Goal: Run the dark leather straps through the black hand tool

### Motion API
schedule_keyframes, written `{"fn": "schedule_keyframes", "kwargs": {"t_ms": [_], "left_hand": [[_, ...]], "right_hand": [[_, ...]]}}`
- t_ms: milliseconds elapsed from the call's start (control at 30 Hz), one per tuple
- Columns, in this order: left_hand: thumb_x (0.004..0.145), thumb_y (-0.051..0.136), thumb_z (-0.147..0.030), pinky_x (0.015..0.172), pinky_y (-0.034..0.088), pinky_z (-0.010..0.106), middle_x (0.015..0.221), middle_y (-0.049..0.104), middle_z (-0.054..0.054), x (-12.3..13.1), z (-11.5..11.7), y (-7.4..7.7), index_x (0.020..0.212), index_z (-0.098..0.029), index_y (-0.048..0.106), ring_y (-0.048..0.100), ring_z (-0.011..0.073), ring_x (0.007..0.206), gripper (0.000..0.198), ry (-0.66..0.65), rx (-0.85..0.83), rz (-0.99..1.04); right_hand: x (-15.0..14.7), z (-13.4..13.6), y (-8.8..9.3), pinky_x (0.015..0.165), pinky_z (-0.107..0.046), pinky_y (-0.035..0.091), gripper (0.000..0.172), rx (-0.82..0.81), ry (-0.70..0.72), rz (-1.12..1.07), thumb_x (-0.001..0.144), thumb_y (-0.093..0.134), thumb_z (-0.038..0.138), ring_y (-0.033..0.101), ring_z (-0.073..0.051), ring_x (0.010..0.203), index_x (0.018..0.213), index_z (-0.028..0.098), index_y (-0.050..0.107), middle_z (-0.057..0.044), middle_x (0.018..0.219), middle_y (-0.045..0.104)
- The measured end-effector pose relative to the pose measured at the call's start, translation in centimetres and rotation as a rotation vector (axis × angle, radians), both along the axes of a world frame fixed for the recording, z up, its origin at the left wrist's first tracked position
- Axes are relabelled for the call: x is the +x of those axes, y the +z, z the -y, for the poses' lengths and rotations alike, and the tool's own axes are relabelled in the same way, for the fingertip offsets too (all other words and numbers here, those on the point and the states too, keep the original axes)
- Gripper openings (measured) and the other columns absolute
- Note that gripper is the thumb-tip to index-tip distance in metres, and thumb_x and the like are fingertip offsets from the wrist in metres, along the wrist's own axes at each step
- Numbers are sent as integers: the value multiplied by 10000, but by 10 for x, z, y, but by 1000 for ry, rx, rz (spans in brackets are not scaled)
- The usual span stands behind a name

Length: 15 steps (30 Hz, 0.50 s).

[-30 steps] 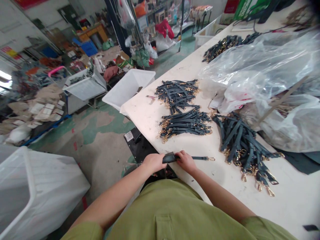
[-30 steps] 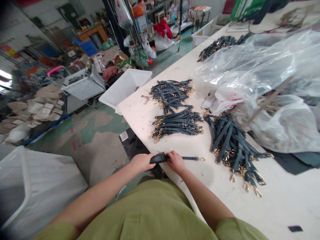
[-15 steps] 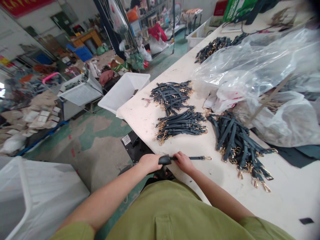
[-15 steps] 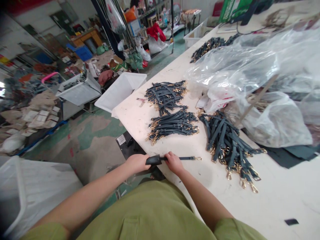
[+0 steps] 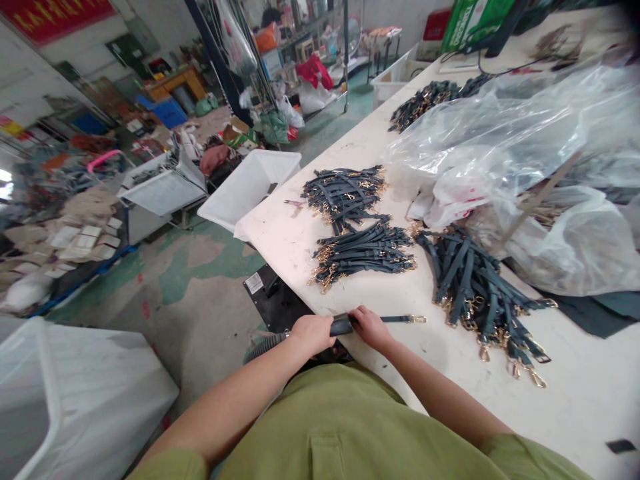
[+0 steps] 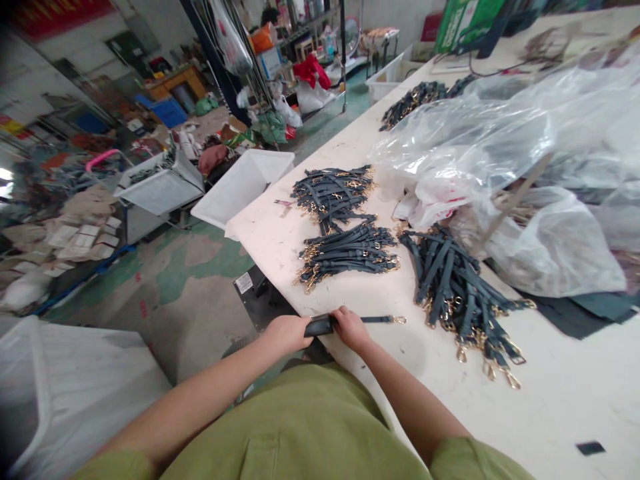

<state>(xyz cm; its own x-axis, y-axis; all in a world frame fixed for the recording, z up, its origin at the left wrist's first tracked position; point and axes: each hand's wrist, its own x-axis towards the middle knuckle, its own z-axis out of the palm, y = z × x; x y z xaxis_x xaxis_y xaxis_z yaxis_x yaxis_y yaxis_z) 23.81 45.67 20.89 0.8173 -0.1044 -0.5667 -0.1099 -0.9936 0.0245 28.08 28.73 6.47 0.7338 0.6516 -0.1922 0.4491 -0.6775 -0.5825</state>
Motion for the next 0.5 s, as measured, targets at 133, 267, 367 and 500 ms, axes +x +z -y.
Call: {"fn": "schedule_keyframes", "kwargs": {"t_ms": [133,267,367,500], "left_hand": [[702,413,-494,619,449,269,844,643,40,-6,-23,3,943,-254,556,599,203,762,369,96,10,-31],[713,384,-520,571,429,251,821,642,38,-22,-52,7,918,-255,554,596,194,732,376,196,28,-55],[712,378,-535,573,417,247,839,642,28,-28,-53,3,953,-273,539,593,193,749,391,202,-33,-20],[705,380,-542,562,407,240,837,641,33,-25,-42,-5,931,-256,552,593,197,755,403,245,-70,-2]], "right_hand": [[-1,-1,2,754,-225,317,233,-26,-8,-8,787,423,204,466,-127,856,1003,209,511,-38,947,471],[-2,-3,5,773,-230,312,238,-37,-24,-24,791,413,212,466,-138,880,1006,209,514,-44,960,471],[-2,-3,5,784,-233,309,248,-48,-32,-26,788,416,214,467,-138,876,1016,212,512,-45,981,466],[-2,-4,5,791,-225,305,257,-68,-23,-19,780,430,199,470,-130,877,1023,217,511,-42,991,467]]}}
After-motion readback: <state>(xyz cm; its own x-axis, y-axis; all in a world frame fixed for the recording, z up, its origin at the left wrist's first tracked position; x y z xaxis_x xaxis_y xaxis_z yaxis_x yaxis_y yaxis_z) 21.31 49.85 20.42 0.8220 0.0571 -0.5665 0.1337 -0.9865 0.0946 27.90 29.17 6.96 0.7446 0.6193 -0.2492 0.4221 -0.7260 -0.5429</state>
